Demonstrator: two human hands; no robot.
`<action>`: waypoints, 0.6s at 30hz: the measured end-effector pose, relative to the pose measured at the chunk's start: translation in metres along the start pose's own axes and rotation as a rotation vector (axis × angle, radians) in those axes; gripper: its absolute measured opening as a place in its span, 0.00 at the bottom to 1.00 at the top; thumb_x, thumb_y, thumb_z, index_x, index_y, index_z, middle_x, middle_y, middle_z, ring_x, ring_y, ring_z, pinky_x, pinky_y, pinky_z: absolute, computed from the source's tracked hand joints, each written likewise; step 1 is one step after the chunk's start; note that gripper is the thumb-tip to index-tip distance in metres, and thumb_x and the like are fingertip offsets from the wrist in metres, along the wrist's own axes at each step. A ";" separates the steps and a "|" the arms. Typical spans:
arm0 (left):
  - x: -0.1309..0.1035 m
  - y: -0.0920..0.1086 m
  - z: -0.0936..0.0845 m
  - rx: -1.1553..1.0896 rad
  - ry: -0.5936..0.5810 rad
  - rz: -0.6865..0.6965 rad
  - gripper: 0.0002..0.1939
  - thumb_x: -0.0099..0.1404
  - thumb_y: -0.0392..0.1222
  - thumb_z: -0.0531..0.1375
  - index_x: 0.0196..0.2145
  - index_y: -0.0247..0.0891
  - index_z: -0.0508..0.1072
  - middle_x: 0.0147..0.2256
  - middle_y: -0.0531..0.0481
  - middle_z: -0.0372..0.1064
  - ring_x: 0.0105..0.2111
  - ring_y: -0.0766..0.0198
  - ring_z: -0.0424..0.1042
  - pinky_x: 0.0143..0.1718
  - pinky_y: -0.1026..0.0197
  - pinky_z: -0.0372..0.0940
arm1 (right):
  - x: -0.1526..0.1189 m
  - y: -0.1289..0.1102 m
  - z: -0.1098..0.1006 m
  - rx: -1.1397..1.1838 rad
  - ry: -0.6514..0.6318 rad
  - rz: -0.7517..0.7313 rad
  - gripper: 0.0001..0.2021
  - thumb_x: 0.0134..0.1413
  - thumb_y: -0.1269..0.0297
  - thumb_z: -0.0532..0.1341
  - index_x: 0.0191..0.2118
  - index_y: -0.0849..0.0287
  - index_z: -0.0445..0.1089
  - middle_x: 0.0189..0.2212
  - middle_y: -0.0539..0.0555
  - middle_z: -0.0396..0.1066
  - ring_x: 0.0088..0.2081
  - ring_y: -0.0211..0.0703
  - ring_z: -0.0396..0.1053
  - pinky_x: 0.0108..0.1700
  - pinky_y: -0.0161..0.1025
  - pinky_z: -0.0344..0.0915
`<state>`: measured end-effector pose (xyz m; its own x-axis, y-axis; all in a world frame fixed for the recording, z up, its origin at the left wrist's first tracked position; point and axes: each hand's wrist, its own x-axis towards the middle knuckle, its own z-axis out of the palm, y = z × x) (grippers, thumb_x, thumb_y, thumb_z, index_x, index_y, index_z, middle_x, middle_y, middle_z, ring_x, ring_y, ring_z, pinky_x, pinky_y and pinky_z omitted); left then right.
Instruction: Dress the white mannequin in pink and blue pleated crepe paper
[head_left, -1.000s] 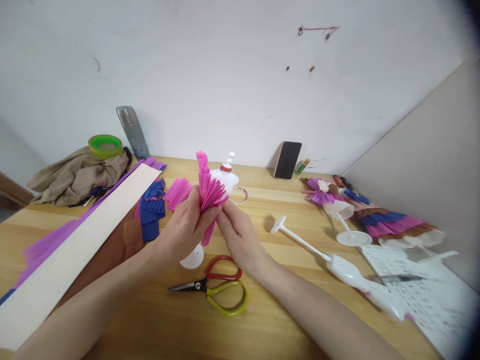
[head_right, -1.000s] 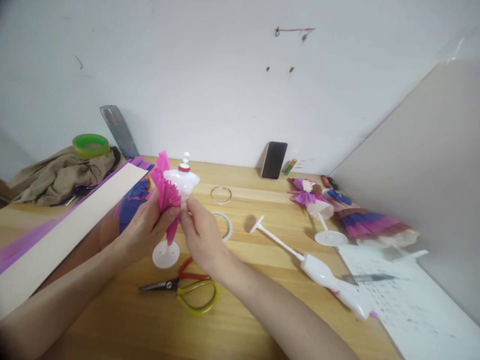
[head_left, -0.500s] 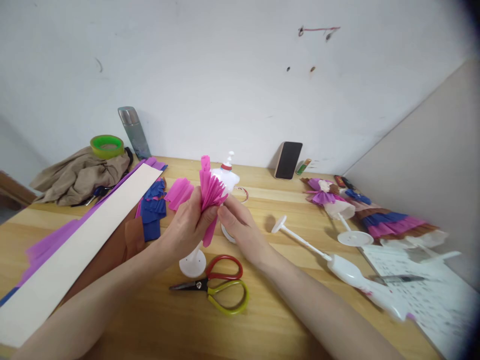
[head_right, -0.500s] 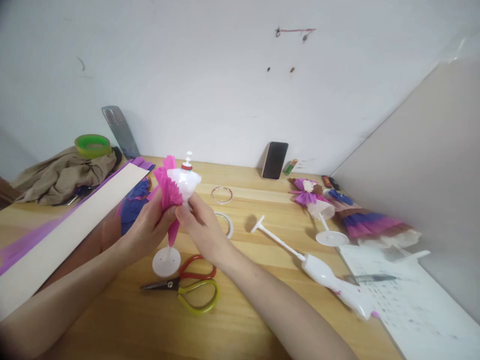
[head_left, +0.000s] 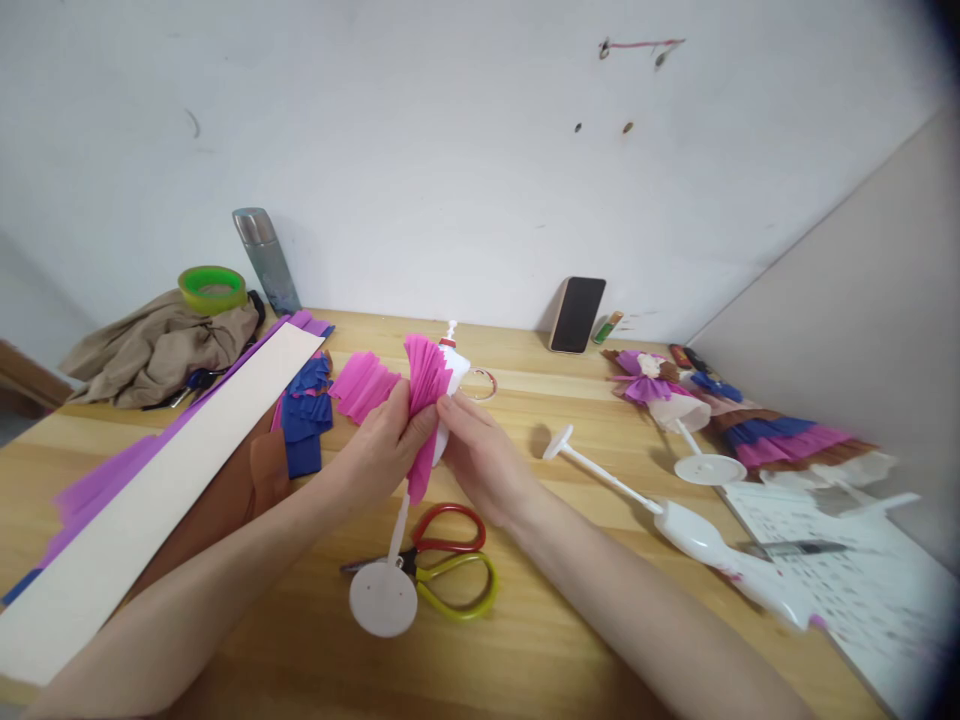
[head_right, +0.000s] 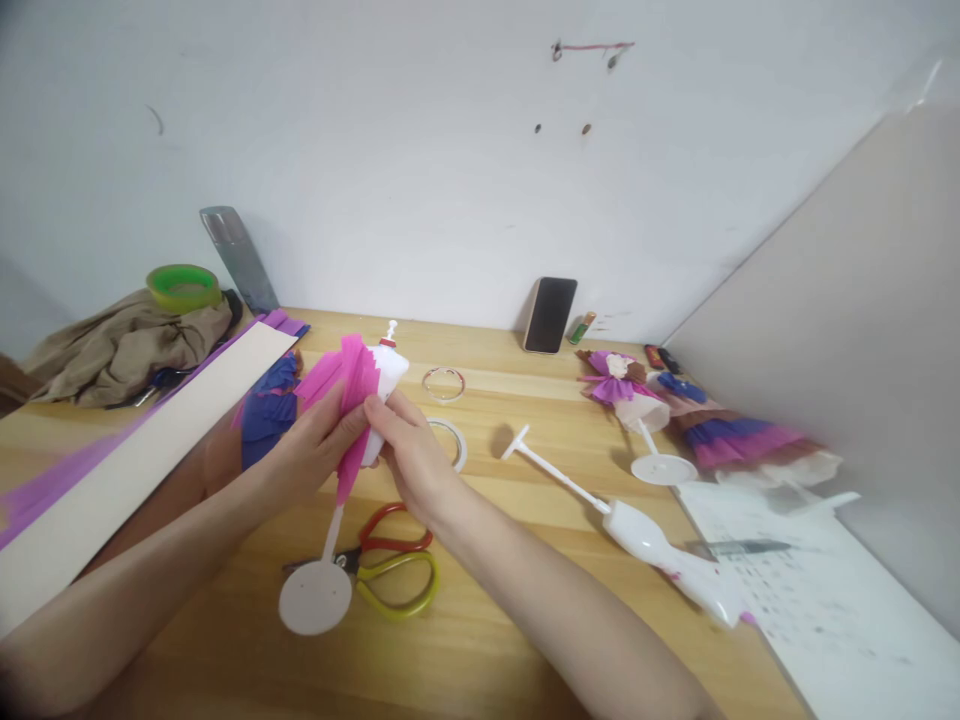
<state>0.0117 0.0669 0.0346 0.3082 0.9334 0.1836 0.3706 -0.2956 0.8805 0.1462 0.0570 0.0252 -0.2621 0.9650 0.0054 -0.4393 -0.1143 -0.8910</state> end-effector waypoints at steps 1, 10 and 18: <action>0.000 -0.001 0.000 0.009 -0.005 0.003 0.15 0.71 0.53 0.51 0.33 0.40 0.61 0.24 0.55 0.66 0.24 0.65 0.67 0.24 0.63 0.59 | 0.000 0.001 0.000 0.016 0.011 0.014 0.19 0.46 0.45 0.66 0.26 0.54 0.61 0.18 0.46 0.60 0.21 0.40 0.57 0.27 0.38 0.54; 0.000 -0.003 0.002 0.027 0.008 -0.005 0.14 0.71 0.50 0.52 0.31 0.41 0.61 0.23 0.55 0.63 0.24 0.66 0.64 0.24 0.63 0.59 | 0.004 0.015 0.000 0.070 0.093 0.030 0.20 0.45 0.44 0.66 0.26 0.53 0.61 0.16 0.45 0.59 0.19 0.39 0.56 0.24 0.38 0.53; 0.002 -0.005 0.002 -0.036 -0.027 0.006 0.14 0.69 0.51 0.53 0.31 0.40 0.61 0.24 0.57 0.60 0.25 0.67 0.61 0.25 0.64 0.60 | 0.005 0.020 -0.001 0.090 0.151 0.014 0.18 0.46 0.45 0.67 0.32 0.54 0.66 0.17 0.44 0.63 0.18 0.38 0.58 0.22 0.37 0.56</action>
<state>0.0121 0.0699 0.0301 0.3345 0.9255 0.1778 0.3372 -0.2937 0.8944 0.1365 0.0602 0.0067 -0.1396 0.9869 -0.0813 -0.5135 -0.1424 -0.8462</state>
